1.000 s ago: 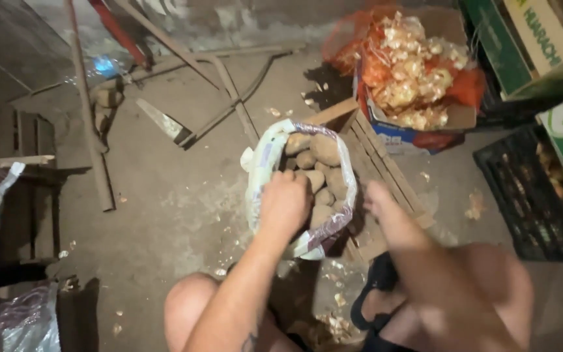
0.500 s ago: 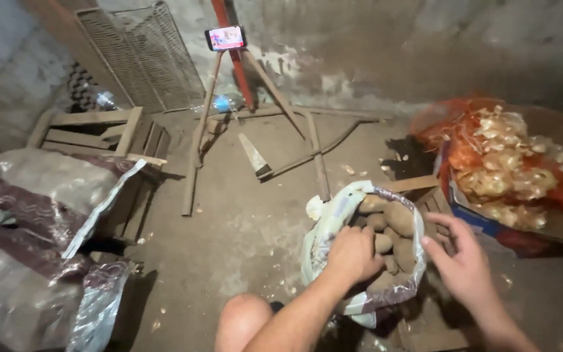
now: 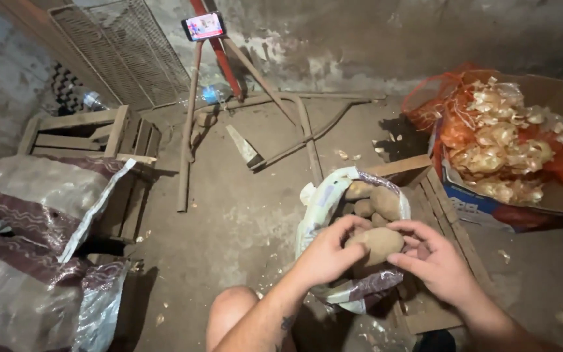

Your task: Sorting and inspecting potatoes from a white sack into a wooden crate in a storage area.

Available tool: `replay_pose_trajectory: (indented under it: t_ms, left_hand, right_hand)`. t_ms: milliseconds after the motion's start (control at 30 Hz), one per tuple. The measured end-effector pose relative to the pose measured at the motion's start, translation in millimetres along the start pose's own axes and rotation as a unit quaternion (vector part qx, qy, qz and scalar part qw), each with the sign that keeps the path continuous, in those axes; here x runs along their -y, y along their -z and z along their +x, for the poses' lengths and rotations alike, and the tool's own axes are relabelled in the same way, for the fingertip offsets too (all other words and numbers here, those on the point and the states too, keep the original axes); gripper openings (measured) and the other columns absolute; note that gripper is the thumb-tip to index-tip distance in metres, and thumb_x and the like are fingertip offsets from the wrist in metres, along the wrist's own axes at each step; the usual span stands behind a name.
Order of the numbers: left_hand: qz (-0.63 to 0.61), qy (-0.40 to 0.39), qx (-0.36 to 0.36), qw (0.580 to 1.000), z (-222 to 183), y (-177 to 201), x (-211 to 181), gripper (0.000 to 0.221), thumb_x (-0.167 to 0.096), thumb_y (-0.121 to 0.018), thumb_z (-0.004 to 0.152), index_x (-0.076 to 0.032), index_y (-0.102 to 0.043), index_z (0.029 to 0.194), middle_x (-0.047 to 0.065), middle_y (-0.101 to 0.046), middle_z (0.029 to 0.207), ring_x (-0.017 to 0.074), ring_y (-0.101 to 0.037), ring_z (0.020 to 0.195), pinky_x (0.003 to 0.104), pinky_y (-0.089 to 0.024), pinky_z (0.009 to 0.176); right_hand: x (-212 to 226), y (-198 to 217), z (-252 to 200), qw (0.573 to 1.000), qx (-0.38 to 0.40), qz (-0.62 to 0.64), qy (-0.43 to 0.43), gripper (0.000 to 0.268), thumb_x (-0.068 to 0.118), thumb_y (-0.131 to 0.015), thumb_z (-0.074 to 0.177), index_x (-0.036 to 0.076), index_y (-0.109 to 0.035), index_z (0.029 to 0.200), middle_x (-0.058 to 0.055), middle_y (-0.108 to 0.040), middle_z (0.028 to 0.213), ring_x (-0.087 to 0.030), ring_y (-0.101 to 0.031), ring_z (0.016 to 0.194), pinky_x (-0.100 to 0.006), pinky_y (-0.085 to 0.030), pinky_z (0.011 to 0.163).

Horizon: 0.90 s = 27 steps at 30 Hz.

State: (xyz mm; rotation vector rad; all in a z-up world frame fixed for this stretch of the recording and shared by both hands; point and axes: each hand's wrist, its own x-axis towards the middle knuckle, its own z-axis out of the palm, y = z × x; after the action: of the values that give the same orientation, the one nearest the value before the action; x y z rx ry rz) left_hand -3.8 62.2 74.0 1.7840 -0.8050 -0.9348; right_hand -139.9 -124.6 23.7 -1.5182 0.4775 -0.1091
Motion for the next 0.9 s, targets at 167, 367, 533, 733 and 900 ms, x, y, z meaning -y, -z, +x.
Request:
replay_pose_trajectory:
  t_ms: [167,367,533,733,900]
  left_hand:
    - [0.035,-0.075,-0.033,0.996,2,3,3,0.067,-0.041,-0.072,0.08,-0.011,-0.053,0.137,0.01,-0.06,0.14,0.0241,-0.059,0.127,0.039,-0.048,0.105]
    - [0.059,-0.11,-0.056,0.991,-1,1,6,0.066,-0.018,-0.079,0.08,-0.015,-0.054,0.141,0.013,-0.063,0.137,0.028,-0.06,0.124,0.044,-0.049,0.104]
    - [-0.03,-0.164,-0.121,0.978,5,-1,16,0.049,-0.023,-0.092,0.07,-0.001,-0.073,0.109,0.008,-0.066,0.069,0.0165,-0.063,0.056,0.032,-0.053,0.056]
    - [-0.05,-0.146,-0.119,0.981,1,-2,7,0.04,-0.021,-0.088,0.077,-0.008,-0.074,0.112,0.003,-0.068,0.063,0.0105,-0.061,0.058,0.026,-0.053,0.056]
    - [-0.039,-0.174,-0.132,0.975,2,-1,24,0.037,-0.016,-0.079,0.087,-0.01,-0.072,0.122,0.004,-0.069,0.065,0.0125,-0.059,0.057,0.028,-0.051,0.055]
  right_hand:
    - [25,-9,-2,0.996,-0.068,0.04,-0.046,0.05,-0.005,-0.075,0.075,0.003,-0.064,0.123,-0.022,-0.073,0.12,-0.032,-0.075,0.103,-0.042,-0.064,0.086]
    - [14,-5,5,0.976,-0.1,0.133,-0.139,0.043,0.004,-0.059,0.093,-0.002,-0.054,0.135,-0.03,-0.065,0.115,-0.041,-0.069,0.076,-0.043,-0.059,0.067]
    - [33,-14,-9,0.99,0.016,0.123,-0.065,0.042,0.018,-0.056,0.097,-0.004,-0.063,0.132,-0.002,-0.044,0.079,-0.012,-0.052,0.071,-0.043,-0.069,0.07]
    - [0,-5,-8,0.989,0.064,0.134,-0.006,0.052,0.002,-0.076,0.083,-0.004,-0.062,0.133,0.0,-0.045,0.087,-0.011,-0.06,0.071,-0.033,-0.067,0.058]
    - [0,-4,-5,0.99,0.042,0.135,-0.029,0.048,0.01,-0.069,0.09,-0.003,-0.06,0.134,-0.004,-0.049,0.091,-0.016,-0.066,0.07,-0.033,-0.066,0.057]
